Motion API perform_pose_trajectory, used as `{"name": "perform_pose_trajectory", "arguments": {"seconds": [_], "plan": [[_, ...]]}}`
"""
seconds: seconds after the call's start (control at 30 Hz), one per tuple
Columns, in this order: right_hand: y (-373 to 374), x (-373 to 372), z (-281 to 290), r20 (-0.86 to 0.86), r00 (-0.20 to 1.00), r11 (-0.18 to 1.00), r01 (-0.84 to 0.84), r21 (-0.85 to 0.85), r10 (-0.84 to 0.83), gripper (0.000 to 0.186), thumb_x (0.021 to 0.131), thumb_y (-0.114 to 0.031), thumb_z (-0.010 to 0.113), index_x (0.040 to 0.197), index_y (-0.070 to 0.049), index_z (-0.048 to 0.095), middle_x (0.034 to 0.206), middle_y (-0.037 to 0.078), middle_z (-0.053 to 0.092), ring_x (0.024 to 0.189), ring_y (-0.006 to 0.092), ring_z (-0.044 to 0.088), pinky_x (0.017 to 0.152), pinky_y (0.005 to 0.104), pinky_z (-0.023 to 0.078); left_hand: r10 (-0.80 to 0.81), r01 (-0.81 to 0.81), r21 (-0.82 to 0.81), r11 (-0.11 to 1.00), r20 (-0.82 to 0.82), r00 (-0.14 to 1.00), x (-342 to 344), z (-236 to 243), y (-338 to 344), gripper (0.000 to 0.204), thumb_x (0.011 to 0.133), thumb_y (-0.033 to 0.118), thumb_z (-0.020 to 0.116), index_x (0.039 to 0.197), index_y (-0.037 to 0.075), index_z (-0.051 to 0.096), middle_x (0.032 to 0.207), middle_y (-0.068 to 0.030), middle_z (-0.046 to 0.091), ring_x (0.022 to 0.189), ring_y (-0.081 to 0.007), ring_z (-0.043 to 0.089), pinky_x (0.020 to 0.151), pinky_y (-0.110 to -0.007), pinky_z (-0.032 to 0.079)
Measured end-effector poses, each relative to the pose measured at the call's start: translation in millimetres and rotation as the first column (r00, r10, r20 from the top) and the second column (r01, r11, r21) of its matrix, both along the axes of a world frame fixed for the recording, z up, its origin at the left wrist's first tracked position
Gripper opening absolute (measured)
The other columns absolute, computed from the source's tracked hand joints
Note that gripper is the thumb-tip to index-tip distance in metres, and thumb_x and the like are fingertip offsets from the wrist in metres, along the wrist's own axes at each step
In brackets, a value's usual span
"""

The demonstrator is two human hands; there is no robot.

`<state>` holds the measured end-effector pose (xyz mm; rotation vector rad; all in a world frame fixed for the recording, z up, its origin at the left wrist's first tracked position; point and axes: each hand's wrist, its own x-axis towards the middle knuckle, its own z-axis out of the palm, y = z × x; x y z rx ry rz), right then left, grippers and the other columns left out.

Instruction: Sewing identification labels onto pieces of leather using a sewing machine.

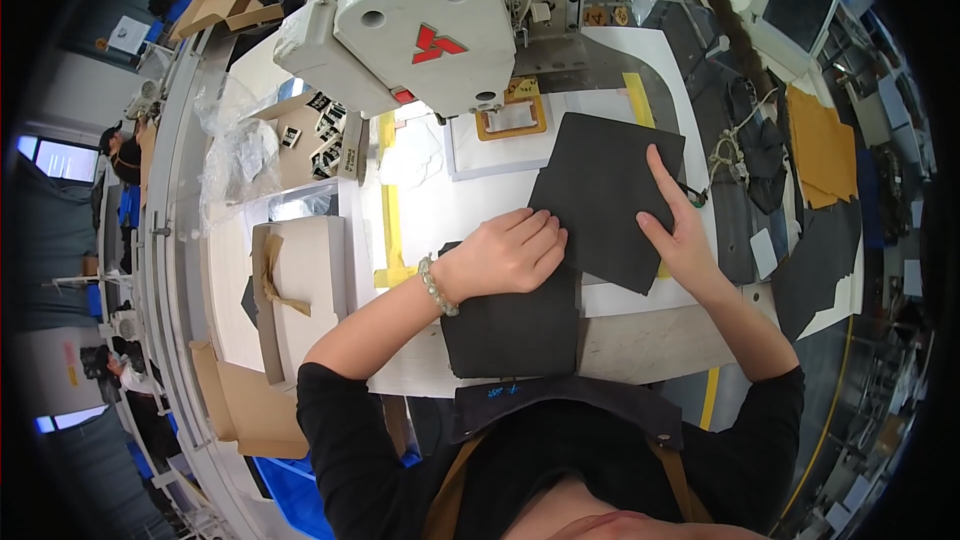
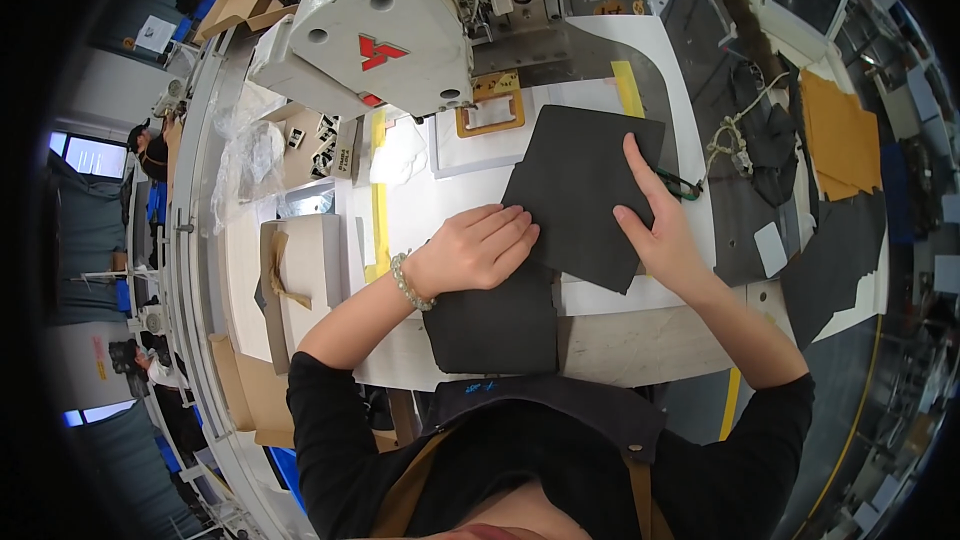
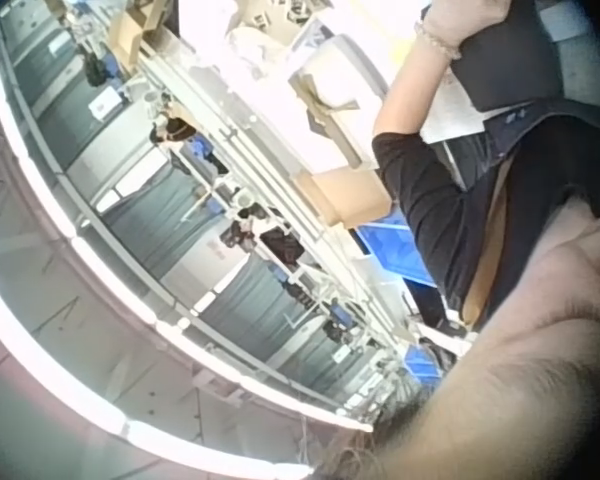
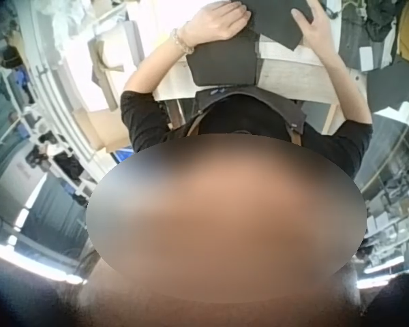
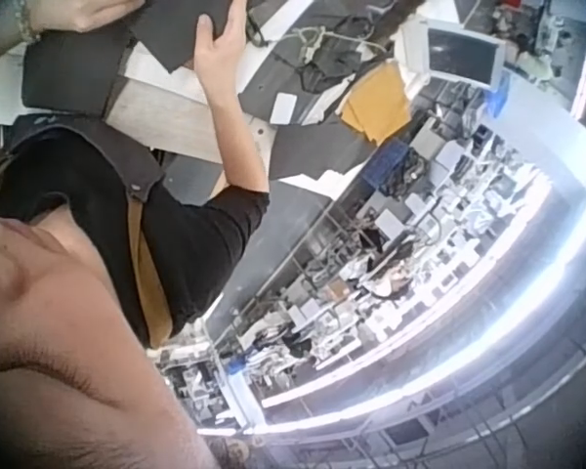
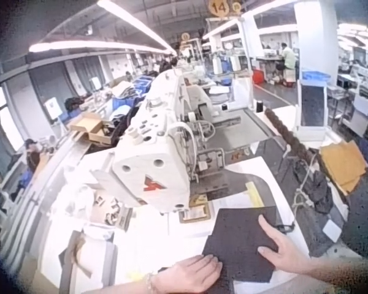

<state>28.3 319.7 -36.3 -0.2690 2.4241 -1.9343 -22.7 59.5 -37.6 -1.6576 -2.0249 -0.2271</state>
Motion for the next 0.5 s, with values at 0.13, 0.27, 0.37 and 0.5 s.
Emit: {"name": "perform_pose_trajectory", "arguments": {"seconds": [0.13,0.27,0.37,0.5], "plan": [[11.2,-23.5,-10.0,-0.010,1.000,1.000,0.004,0.031,-0.004,0.072,0.088,0.010,0.049,0.153,-0.002,0.021,0.158,0.014,0.027,0.144,0.0223,0.028,0.116,0.0309,0.021,0.015,-0.016,0.011,1.000,0.006,1.000,-19.5,-11.3,7.9,0.023,0.073,0.006,0.064,0.095,0.000,0.067,0.097,-0.0105,0.069,0.093,-0.0225,0.069,0.080,-0.032,0.058],[19.0,-42.6,-11.9,-0.007,1.000,0.995,0.002,0.097,-0.001,0.073,0.088,0.009,0.051,0.153,-0.005,0.022,0.157,0.014,0.028,0.145,0.0240,0.028,0.116,0.0314,0.022,0.033,-0.033,0.000,0.999,0.006,0.999,-35.6,-21.0,12.9,0.027,0.074,0.006,0.064,0.100,-0.001,0.066,0.101,-0.0106,0.068,0.096,-0.0236,0.069,0.081,-0.032,0.058],[23.7,-56.6,-13.3,-0.026,1.000,0.989,0.005,0.148,-0.001,0.072,0.089,0.007,0.053,0.153,-0.006,0.022,0.157,0.015,0.030,0.145,0.0256,0.028,0.116,0.0320,0.022,0.040,-0.040,-0.010,0.999,-0.016,0.999,-45.1,-21.9,15.0,0.028,0.074,0.006,0.064,0.101,0.000,0.066,0.102,-0.0105,0.068,0.097,-0.0235,0.069,0.081,-0.032,0.058],[22.2,-73.4,-12.9,-0.027,1.000,0.981,0.003,0.194,0.003,0.072,0.089,0.003,0.055,0.153,-0.009,0.024,0.155,0.015,0.032,0.145,0.0275,0.028,0.116,0.0330,0.023,0.069,-0.072,-0.042,0.997,-0.056,0.996,-55.9,-26.9,13.2,0.028,0.075,0.005,0.064,0.102,0.000,0.066,0.103,-0.0105,0.068,0.097,-0.0231,0.069,0.081,-0.031,0.059]]}}
